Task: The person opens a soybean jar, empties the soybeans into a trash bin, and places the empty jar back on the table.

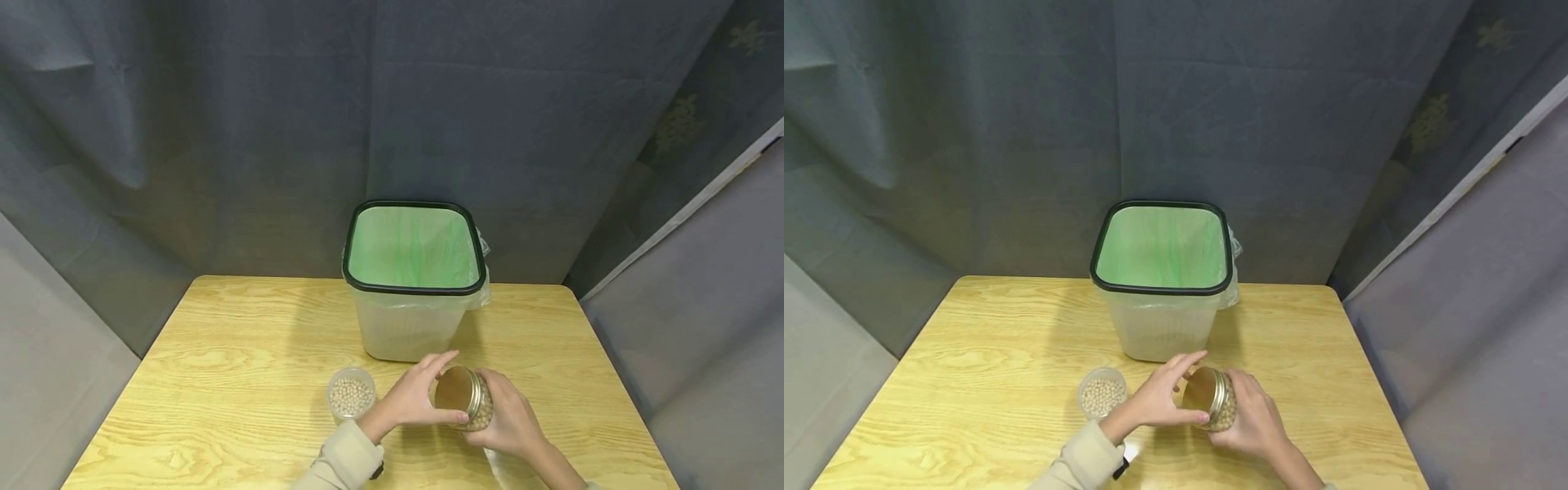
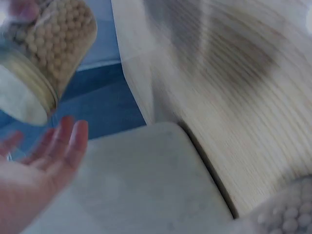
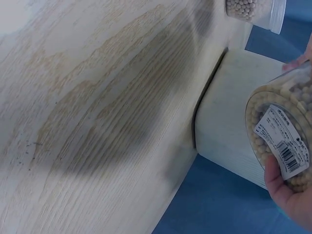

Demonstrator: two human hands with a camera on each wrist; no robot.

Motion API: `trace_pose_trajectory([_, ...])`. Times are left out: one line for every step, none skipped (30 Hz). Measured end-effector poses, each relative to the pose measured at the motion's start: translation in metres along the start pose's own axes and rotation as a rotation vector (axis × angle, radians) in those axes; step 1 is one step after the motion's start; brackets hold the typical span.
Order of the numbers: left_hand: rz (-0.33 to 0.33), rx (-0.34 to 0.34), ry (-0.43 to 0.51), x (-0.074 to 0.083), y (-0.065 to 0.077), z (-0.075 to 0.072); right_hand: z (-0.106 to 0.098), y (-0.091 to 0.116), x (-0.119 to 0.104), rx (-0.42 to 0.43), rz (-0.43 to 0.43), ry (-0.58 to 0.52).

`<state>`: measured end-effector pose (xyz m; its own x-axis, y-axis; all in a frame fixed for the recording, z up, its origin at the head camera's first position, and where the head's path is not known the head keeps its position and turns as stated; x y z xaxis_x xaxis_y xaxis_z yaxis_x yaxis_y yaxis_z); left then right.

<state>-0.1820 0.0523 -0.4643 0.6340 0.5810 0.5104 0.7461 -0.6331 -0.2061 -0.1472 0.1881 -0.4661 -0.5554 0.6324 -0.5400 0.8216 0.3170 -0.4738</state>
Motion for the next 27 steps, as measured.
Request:
trace_pose_trajectory([0.054,-0.003,0.006,0.002,0.000,-0.001,0.000,0.000,0.000,-0.001,-0.006,-0.002])
trace_pose_trajectory([0.113,-0.006,0.009,0.005,0.001,-0.002,0.000,0.001,0.000,-0.002,-0.011,-0.002])
trace_pose_trajectory([0.172,-0.010,0.012,0.008,0.001,-0.002,0.000,0.001,0.000,-0.001,-0.014,-0.003])
trace_pose_trajectory([0.222,-0.012,0.017,0.010,0.001,-0.002,0.000,0.001,0.000,-0.002,-0.016,-0.005])
trace_pose_trajectory([0.265,-0.014,0.021,0.012,0.001,-0.002,0.000,0.001,0.000,-0.005,-0.015,-0.007])
trace_pose_trajectory([0.297,-0.014,0.020,0.014,0.001,-0.002,0.000,0.001,0.000,-0.008,-0.014,-0.009])
trace_pose_trajectory([0.319,-0.012,0.017,0.015,0.001,-0.002,0.000,0.001,0.000,-0.010,-0.012,-0.010])
trace_pose_trajectory([0.328,-0.008,0.010,0.016,0.001,-0.002,0.000,0.001,0.000,-0.008,-0.009,-0.012])
trace_pose_trajectory([0.328,-0.001,0.005,0.015,0.001,-0.002,0.000,0.001,0.000,-0.007,-0.006,-0.014])
trace_pose_trajectory([0.319,0.006,-0.003,0.015,0.001,-0.002,0.000,0.002,0.000,-0.008,-0.003,-0.018])
trace_pose_trajectory([0.309,0.018,-0.010,0.015,0.001,-0.002,0.000,0.002,0.000,-0.007,0.000,-0.020])
trace_pose_trajectory([0.295,0.027,-0.015,0.014,0.001,-0.003,0.000,0.002,0.000,-0.006,0.001,-0.021])
trace_pose_trajectory([0.277,0.034,-0.018,0.014,0.001,-0.003,0.000,0.002,0.000,-0.005,0.003,-0.021])
trace_pose_trajectory([0.258,0.038,-0.019,0.013,0.001,-0.003,0.000,0.002,0.000,-0.005,0.004,-0.020])
trace_pose_trajectory([0.232,0.042,-0.019,0.012,0.001,-0.003,0.000,0.002,0.001,-0.005,0.006,-0.019])
trace_pose_trajectory([0.204,0.046,-0.018,0.010,0.001,-0.003,0.001,0.002,0.001,-0.004,0.008,-0.019])
trace_pose_trajectory([0.170,0.047,-0.014,0.009,0.001,-0.002,0.001,0.002,0.001,-0.003,0.011,-0.017])
trace_pose_trajectory([0.133,0.045,-0.010,0.007,0.001,-0.002,0.001,0.001,0.001,0.000,0.015,-0.015])
trace_pose_trajectory([0.097,0.045,-0.010,0.006,0.001,-0.001,0.001,0.001,0.002,0.002,0.020,-0.014])
trace_pose_trajectory([0.062,0.044,-0.013,0.004,0.001,-0.001,0.001,0.001,0.002,0.005,0.024,-0.016])
trace_pose_trajectory([0.031,0.042,-0.018,0.003,0.001,-0.001,0.000,0.001,0.002,0.009,0.027,-0.020])
trace_pose_trajectory([0.007,0.038,-0.025,0.002,0.000,-0.001,0.000,0.001,0.002,0.012,0.030,-0.024])
trace_pose_trajectory([-0.008,0.033,-0.036,0.002,0.000,-0.001,0.000,0.001,0.002,0.016,0.030,-0.027])
trace_pose_trajectory([-0.009,0.032,-0.049,0.002,0.000,-0.001,0.000,0.001,0.002,0.018,0.028,-0.029])
trace_pose_trajectory([0.003,0.029,-0.054,0.003,0.000,-0.002,0.000,0.001,0.002,0.019,0.021,-0.030])
trace_pose_trajectory([0.026,0.026,-0.050,0.004,0.000,-0.002,0.000,0.002,0.002,0.020,0.017,-0.031])
trace_pose_trajectory([0.060,0.022,-0.040,0.006,0.001,-0.003,-0.001,0.002,0.002,0.021,0.012,-0.030])
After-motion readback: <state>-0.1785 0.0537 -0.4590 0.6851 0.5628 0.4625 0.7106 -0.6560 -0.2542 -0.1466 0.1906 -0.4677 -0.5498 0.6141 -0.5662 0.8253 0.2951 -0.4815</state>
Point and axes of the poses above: each hand's wrist, its own y-axis away from the middle knuckle, its own z-axis out of the palm, x = y × z, the point moved 7 cm from there along -y, towards the middle knuckle, and after that the axes turned 14 degrees about -y, right-handed, at the moved point
